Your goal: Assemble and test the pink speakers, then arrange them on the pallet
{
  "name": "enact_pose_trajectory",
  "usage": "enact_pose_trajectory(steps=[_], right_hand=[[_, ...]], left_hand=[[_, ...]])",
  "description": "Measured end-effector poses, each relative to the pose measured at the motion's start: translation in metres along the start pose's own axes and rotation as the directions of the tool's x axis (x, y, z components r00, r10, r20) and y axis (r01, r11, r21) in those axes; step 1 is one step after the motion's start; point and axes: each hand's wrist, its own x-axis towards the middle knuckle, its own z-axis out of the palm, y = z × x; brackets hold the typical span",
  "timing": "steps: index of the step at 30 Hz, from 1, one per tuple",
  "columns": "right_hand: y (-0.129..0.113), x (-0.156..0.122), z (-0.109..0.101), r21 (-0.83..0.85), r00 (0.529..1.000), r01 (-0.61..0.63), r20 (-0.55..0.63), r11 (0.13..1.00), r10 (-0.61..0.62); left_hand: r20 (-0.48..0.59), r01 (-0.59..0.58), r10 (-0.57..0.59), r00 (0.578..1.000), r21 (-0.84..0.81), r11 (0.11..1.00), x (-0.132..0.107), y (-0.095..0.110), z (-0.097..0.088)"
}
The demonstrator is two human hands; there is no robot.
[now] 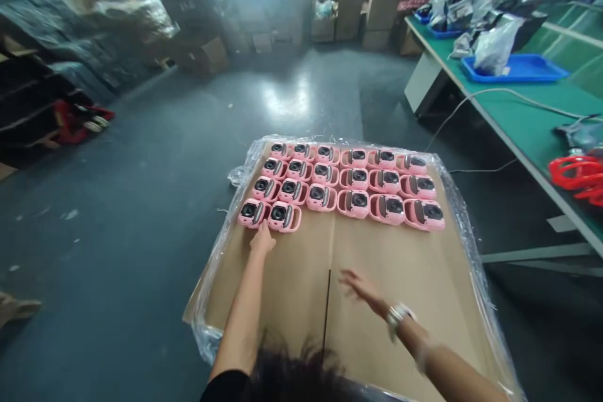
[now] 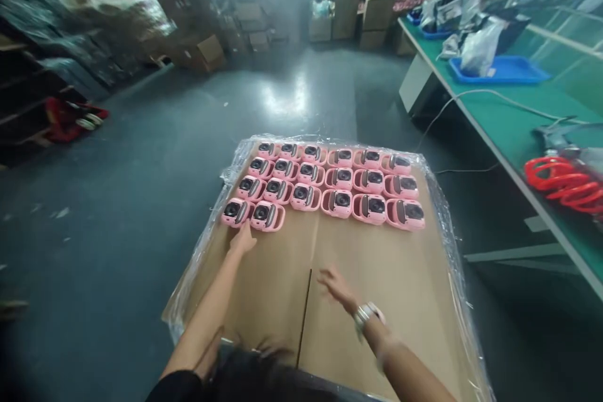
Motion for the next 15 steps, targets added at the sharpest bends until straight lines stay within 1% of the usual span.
enact_pose_trajectory(steps=[2, 4, 5, 7, 9, 11, 13, 15], right_hand=[[-0.052, 0.06, 0.045, 0.068, 0.998, 0.05, -0.033, 0.996, -0.047], [-0.091, 0.107, 0.081, 0.158, 0.995, 0.089, -0.05, 0.984, -0.082], [-0.104, 0.124, 0.096, 0.203, 0.996, 0.092, -0.039, 0.975, -0.086], [-0.115, 0.142, 0.118, 0.279, 0.996, 0.091, -0.002, 0.956, -0.094], [-0.108, 0.14, 0.129, 0.326, 0.993, 0.088, 0.046, 0.941, -0.109], [-0.089, 0.121, 0.13, 0.347, 0.987, 0.092, 0.092, 0.934, -0.131], [-0.06, 0.086, 0.123, 0.349, 0.984, 0.094, 0.11, 0.933, -0.14], [-0.027, 0.04, 0.11, 0.338, 0.988, 0.099, 0.077, 0.936, -0.132]], left_hand=[[0.03, 0.008, -0.011, 1.0, 0.081, 0.997, 0.007, -0.009, 0.013], [0.047, -0.004, -0.003, 0.999, 0.148, 0.989, 0.009, -0.016, 0.02], [0.056, -0.011, 0.002, 0.998, 0.175, 0.985, 0.01, -0.018, 0.022], [0.075, -0.021, 0.005, 0.997, 0.217, 0.976, 0.013, -0.018, 0.022], [0.096, -0.031, 0.008, 0.995, 0.242, 0.97, 0.018, -0.016, 0.018], [0.125, -0.044, 0.012, 0.992, 0.25, 0.967, 0.017, -0.012, 0.014], [0.16, -0.057, 0.017, 0.987, 0.25, 0.967, 0.005, -0.011, 0.011], [0.2, -0.056, 0.004, 0.98, 0.254, 0.966, -0.019, -0.01, 0.008]])
